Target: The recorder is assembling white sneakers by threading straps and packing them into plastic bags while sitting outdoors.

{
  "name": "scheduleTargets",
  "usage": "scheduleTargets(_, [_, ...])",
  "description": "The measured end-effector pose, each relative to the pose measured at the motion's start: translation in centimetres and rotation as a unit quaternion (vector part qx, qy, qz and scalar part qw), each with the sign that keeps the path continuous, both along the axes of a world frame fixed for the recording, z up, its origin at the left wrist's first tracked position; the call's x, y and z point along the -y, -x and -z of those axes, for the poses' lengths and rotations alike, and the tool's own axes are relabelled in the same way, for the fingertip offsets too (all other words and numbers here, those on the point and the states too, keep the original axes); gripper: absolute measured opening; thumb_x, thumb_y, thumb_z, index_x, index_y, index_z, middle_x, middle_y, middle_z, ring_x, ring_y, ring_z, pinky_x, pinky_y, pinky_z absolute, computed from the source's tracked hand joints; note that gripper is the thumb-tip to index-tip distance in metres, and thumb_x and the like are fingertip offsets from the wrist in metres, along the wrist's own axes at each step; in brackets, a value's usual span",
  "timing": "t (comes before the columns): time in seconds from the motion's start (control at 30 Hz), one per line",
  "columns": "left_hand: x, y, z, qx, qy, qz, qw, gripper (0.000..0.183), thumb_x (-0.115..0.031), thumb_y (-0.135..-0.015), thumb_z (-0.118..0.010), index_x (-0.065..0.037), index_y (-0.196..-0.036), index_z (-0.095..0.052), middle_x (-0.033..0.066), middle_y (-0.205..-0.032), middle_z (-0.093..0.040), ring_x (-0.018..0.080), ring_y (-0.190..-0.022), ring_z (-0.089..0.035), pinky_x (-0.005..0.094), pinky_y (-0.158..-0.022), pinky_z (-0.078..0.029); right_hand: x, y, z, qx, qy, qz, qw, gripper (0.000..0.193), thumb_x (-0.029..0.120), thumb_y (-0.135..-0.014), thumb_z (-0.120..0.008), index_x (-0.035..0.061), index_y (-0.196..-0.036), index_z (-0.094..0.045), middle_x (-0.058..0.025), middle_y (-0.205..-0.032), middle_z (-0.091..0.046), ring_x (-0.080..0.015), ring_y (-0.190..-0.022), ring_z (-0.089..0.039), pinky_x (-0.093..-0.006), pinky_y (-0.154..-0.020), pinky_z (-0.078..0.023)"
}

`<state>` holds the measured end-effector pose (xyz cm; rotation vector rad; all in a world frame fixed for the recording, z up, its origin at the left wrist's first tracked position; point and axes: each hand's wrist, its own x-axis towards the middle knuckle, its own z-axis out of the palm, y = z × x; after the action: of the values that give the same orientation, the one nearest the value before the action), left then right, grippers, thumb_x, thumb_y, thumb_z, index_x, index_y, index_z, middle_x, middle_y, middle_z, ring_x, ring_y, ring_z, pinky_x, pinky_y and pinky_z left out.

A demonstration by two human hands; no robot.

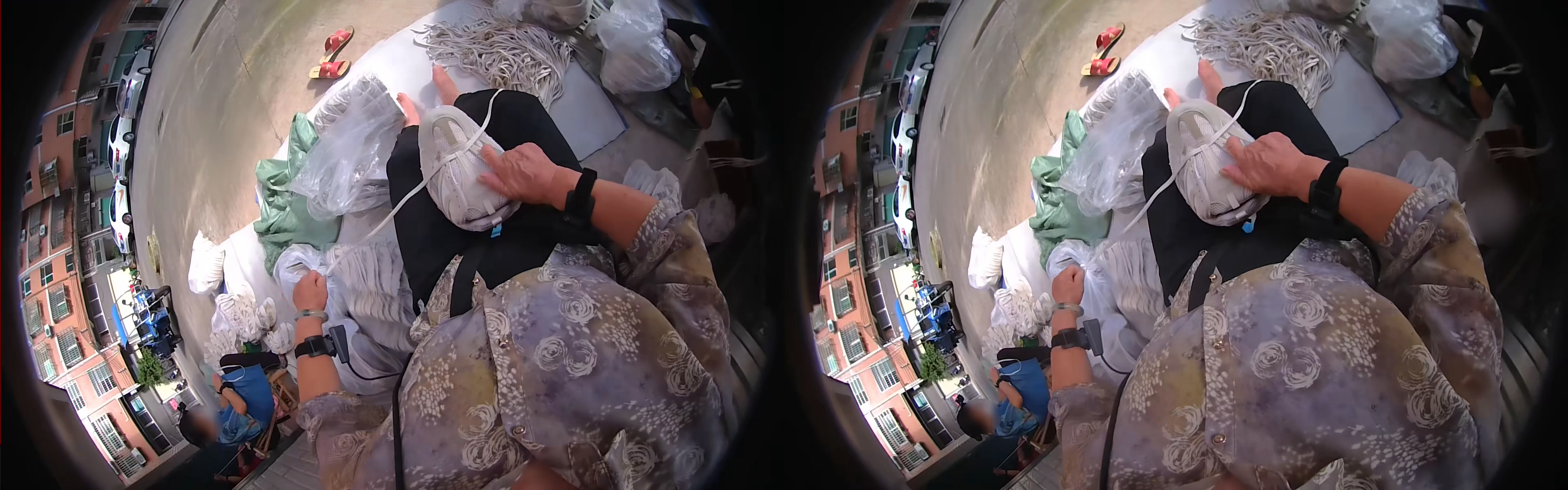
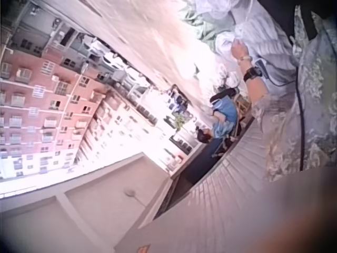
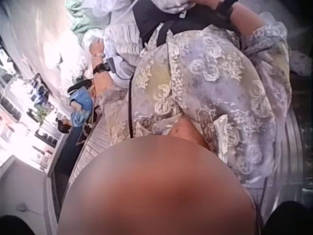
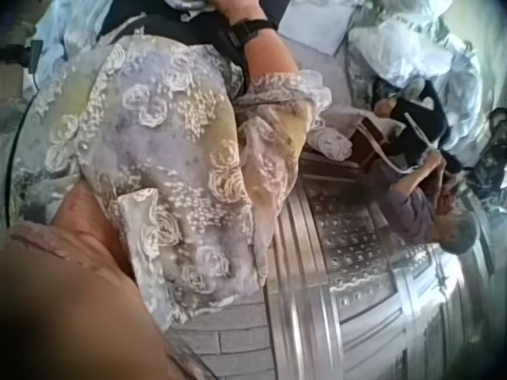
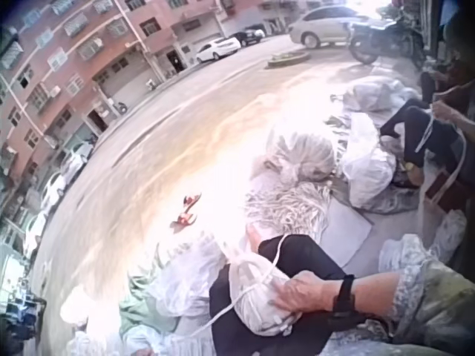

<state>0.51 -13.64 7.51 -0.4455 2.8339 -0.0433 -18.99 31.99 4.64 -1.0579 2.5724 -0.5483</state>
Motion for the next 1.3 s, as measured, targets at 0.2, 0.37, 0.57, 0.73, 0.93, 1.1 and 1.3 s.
scheduleTargets(0.2, [-15.0, 10.7, 0.8, -0.232, -0.224, 0.203, 0.924, 0.018, -0.011, -0.072, -0.059, -0.006, -0.088, -0.056, 0.0113, -0.085, -0.057, 0.0313, -0.082, -0.054, 0.0403, -0.072, -0.042, 0.3, -0.3, -0.2, 0.019, 0.015, 0.013, 1.0, 0.042, 0.042, -0.089, -0.036, 0.0004, -0.096, -0.042, -0.0169, -0.066, -0.06, -0.0326, -0.066, -0.061, -0.0408, -0.059, -0.045])
scheduleTargets(0.37, [-22.6, 15.2, -0.4, -0.222, -0.167, 0.367, 0.888, 0.027, -0.011, -0.064, -0.06, -0.007, -0.09, -0.055, 0.01, -0.083, -0.056, 0.0292, -0.081, -0.053, 0.0387, -0.071, -0.041, -0.1, -0.3, 0.3, 0.024, 0.054, 0.02, 0.998, 0.045, 0.045, -0.088, -0.037, 0.0009, -0.098, -0.042, -0.0181, -0.068, -0.06, -0.0337, -0.068, -0.06, -0.0417, -0.06, -0.045])
scheduleTargets(0.57, [-22.7, 17.0, 2.1, -0.217, -0.074, 0.407, 0.884, 0.005, -0.014, -0.068, -0.054, -0.011, -0.071, -0.051, 0.0063, -0.063, -0.053, 0.0245, -0.063, -0.053, 0.0364, -0.057, -0.038, 0.1, -0.1, 0.3, 0.022, 0.059, 0.019, 0.998, 0.046, 0.045, -0.087, -0.04, 0.0004, -0.099, -0.042, -0.0195, -0.068, -0.06, -0.0347, -0.068, -0.06, -0.0424, -0.059, -0.045])
scheduleTargets(0.73, [-23.4, 17.4, 2.1, -0.204, -0.187, 0.26, 0.925, 0.008, -0.015, -0.072, -0.053, -0.008, -0.074, -0.051, 0.0125, -0.066, -0.056, 0.0303, -0.066, -0.056, 0.0406, -0.058, -0.043, -0.1, 0.0, 0.5, 0.015, 0.058, 0.028, 0.998, 0.047, 0.045, -0.087, -0.04, 0.0, -0.098, -0.043, -0.0187, -0.065, -0.06, -0.0346, -0.063, -0.06, -0.0427, -0.057, -0.045])
scheduleTargets(0.93, [-22.6, 17.5, 1.5, -0.137, -0.244, 0.202, 0.939, 0.011, -0.019, -0.08, -0.051, -0.008, -0.077, -0.052, 0.0141, -0.064, -0.056, 0.0351, -0.062, -0.056, 0.0412, -0.055, -0.045, 0.0, 0.1, 0.4, 0.016, 0.044, 0.017, 0.999, 0.047, 0.045, -0.087, -0.039, -0.0008, -0.099, -0.043, -0.0193, -0.066, -0.06, -0.0342, -0.065, -0.06, -0.0414, -0.059, -0.046])
scheduleTargets(1.1, [-18.1, 16.1, 0.6, -0.143, -0.068, 0.272, 0.949, 0.01, -0.017, -0.083, -0.049, -0.012, -0.077, -0.054, 0.0116, -0.065, -0.057, 0.0339, -0.061, -0.056, 0.0405, -0.053, -0.045, 0.0, 0.1, 0.1, 0.029, 0.03, 0.02, 0.999, 0.048, 0.045, -0.088, -0.037, -0.0009, -0.101, -0.043, -0.02, -0.068, -0.06, -0.0348, -0.067, -0.06, -0.0419, -0.06, -0.046])
scheduleTargets(1.3, [-10.6, 11.8, 0.0, -0.142, -0.108, 0.175, 0.968, 0.011, -0.018, -0.083, -0.052, -0.009, -0.082, -0.058, 0.0135, -0.07, -0.058, 0.0329, -0.066, -0.057, 0.0383, -0.057, -0.044, -0.4, 0.5, -0.4, 0.053, 0.036, 0.013, 0.998, 0.046, 0.045, -0.088, -0.037, 0.002, -0.103, -0.044, -0.0194, -0.069, -0.06, -0.0352, -0.068, -0.059, -0.0431, -0.062, -0.045])
